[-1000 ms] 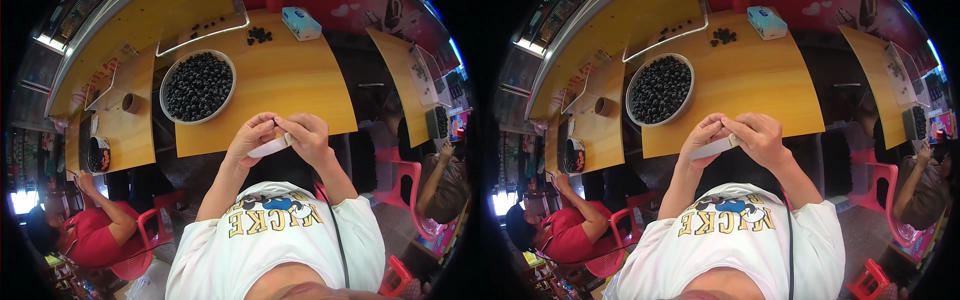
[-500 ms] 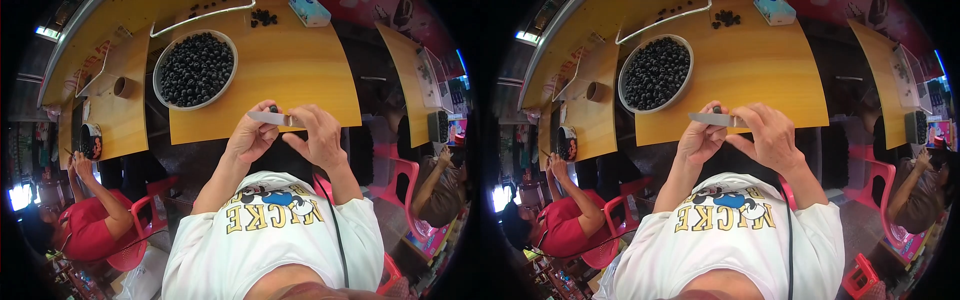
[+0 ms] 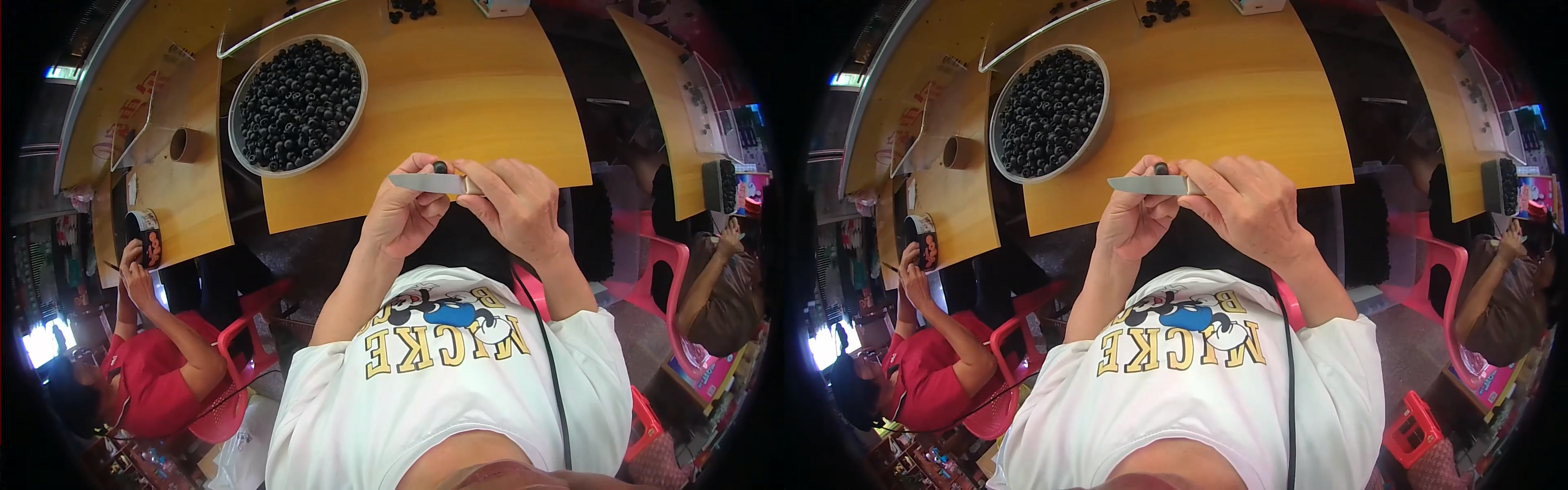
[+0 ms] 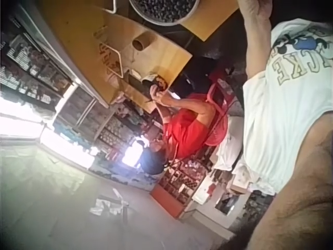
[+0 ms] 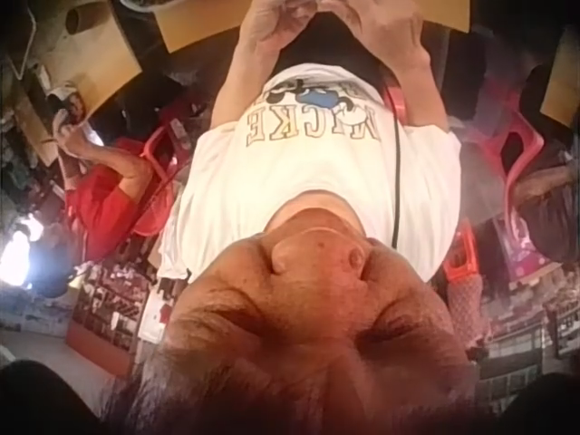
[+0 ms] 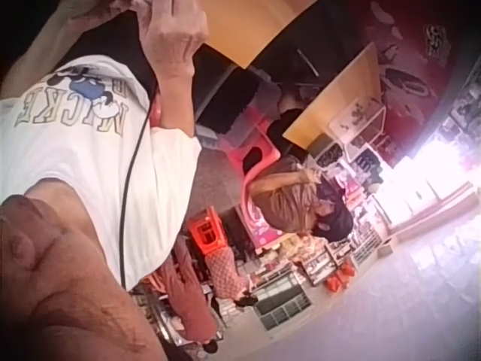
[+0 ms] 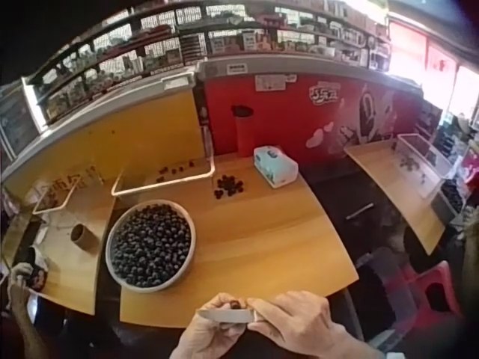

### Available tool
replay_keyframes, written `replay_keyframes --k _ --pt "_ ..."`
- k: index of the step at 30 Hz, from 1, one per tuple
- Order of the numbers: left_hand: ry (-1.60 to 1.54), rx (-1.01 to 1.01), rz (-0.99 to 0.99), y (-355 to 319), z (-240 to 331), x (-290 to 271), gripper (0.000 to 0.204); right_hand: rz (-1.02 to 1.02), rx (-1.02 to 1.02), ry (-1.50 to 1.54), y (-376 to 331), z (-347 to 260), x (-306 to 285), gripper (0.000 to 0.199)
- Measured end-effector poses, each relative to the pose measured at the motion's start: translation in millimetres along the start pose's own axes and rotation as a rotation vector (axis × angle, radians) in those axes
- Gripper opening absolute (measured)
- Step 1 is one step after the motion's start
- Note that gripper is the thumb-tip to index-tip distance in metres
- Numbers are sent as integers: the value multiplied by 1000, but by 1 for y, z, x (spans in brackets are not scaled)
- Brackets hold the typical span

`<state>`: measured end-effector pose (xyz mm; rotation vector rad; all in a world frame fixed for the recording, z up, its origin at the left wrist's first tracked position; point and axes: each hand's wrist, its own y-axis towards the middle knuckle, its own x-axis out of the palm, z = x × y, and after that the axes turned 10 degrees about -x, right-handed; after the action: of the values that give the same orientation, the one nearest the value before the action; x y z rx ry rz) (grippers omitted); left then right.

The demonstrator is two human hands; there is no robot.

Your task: Slicing dark olives one by one using a utility knife while seated at a table.

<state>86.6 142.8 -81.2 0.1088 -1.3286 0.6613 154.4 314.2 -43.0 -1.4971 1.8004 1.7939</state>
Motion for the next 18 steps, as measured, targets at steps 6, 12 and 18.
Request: replay_keyframes --k 6,12,18 --pt "-38 -19 -16 1 -2 -4 15 -23 26 3 -3 2 -2 30" --pt "35 39 -81 1 0 -10 13 -43 -29 3 -4 5 -4 27" --pt "-2 10 -166 -9 4 -4 17 140 291 -155 -33 68 3 22"
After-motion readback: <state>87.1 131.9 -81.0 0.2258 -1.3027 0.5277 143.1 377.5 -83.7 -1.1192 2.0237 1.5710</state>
